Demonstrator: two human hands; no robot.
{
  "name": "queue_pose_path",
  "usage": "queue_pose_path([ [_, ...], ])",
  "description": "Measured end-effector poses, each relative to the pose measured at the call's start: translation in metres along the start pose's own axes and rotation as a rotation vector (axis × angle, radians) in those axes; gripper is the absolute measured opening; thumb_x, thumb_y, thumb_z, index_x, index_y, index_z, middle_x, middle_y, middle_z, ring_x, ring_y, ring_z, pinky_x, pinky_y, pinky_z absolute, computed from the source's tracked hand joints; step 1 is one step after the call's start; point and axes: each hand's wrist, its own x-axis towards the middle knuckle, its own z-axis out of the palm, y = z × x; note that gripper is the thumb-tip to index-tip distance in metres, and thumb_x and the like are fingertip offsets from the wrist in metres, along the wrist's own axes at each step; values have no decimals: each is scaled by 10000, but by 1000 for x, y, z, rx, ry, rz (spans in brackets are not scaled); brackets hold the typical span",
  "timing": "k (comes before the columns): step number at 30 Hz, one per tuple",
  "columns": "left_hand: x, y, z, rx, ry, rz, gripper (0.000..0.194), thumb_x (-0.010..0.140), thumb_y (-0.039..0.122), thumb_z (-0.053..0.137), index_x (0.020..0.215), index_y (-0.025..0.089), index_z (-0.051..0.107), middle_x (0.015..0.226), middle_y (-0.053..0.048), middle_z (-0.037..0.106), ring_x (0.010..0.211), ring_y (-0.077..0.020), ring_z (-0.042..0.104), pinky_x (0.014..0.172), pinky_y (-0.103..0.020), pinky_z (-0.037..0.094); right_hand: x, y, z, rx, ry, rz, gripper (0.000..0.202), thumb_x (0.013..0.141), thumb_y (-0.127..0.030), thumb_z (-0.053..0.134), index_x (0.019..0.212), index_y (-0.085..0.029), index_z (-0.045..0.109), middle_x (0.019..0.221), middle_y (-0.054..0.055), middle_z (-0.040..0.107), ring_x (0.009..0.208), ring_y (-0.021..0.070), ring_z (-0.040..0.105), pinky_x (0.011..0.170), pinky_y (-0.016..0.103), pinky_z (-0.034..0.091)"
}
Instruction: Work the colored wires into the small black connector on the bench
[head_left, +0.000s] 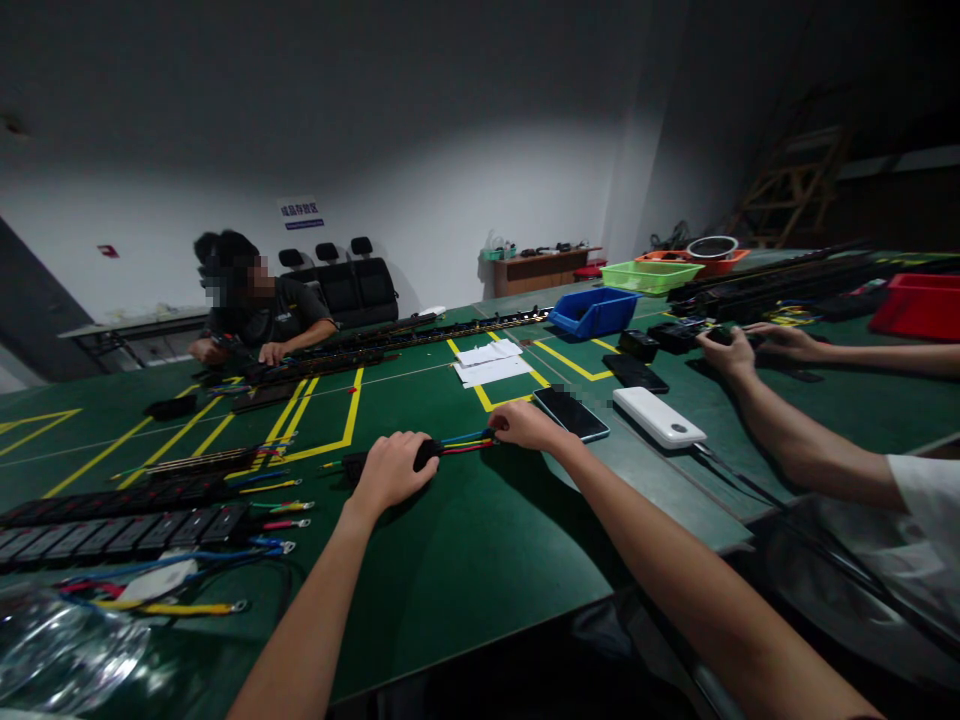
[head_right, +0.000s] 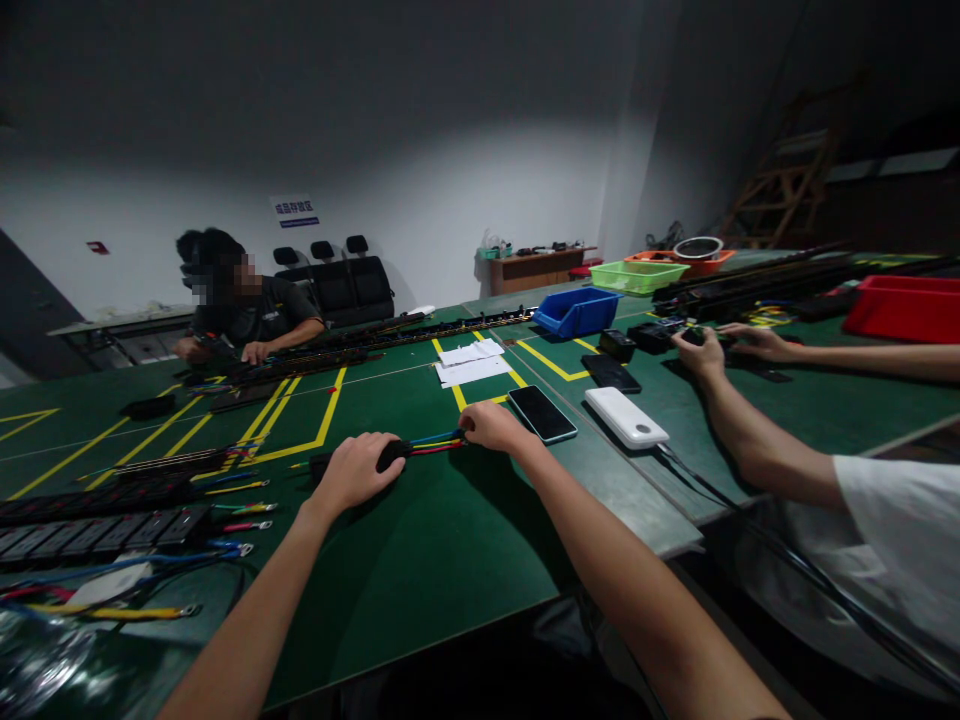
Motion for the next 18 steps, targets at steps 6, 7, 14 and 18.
queue_pose_path([
  [6, 0, 1, -2, -17, -6, -11, 412, 955, 507, 469, 1175, 209, 649, 1068, -83, 711, 967, -247, 638, 850, -397, 468, -3, -3, -6, -8, -31, -24, 261, 782, -134, 670, 1021, -183, 765, 947, 43, 760, 802, 152, 666, 637, 204, 421],
  [7, 0, 1, -2, -22, -6, -11, 413, 955, 509, 469, 1176, 210, 649, 1070, -81, 711, 968, -246, 638, 850, -396, 468, -3, -3, -7, -5, -35, -28, 271, 776, -135, 673, 1027, -181, 766, 952, 45, 760, 806, 155, 666, 642, 206, 425],
  [14, 0, 0, 0, -26, -7, -11, 431, 954, 519, 465, 1186, 204, 646, 1067, -79, 709, 958, -243, 633, 853, -396, 470, -3, 1, -9, 23, -62, -48, 330, 779, -141, 674, 1096, -186, 758, 1021, 49, 758, 858, 167, 672, 703, 217, 456],
  [18, 0, 0, -1, -34, -11, -13, 440, 960, 522, 451, 1194, 203, 643, 1076, -80, 706, 965, -244, 633, 858, -393, 467, -2, 3, -6, 27, -53, -65, 299, 804, -177, 695, 1098, -179, 751, 1020, 55, 753, 847, 162, 670, 699, 217, 453],
])
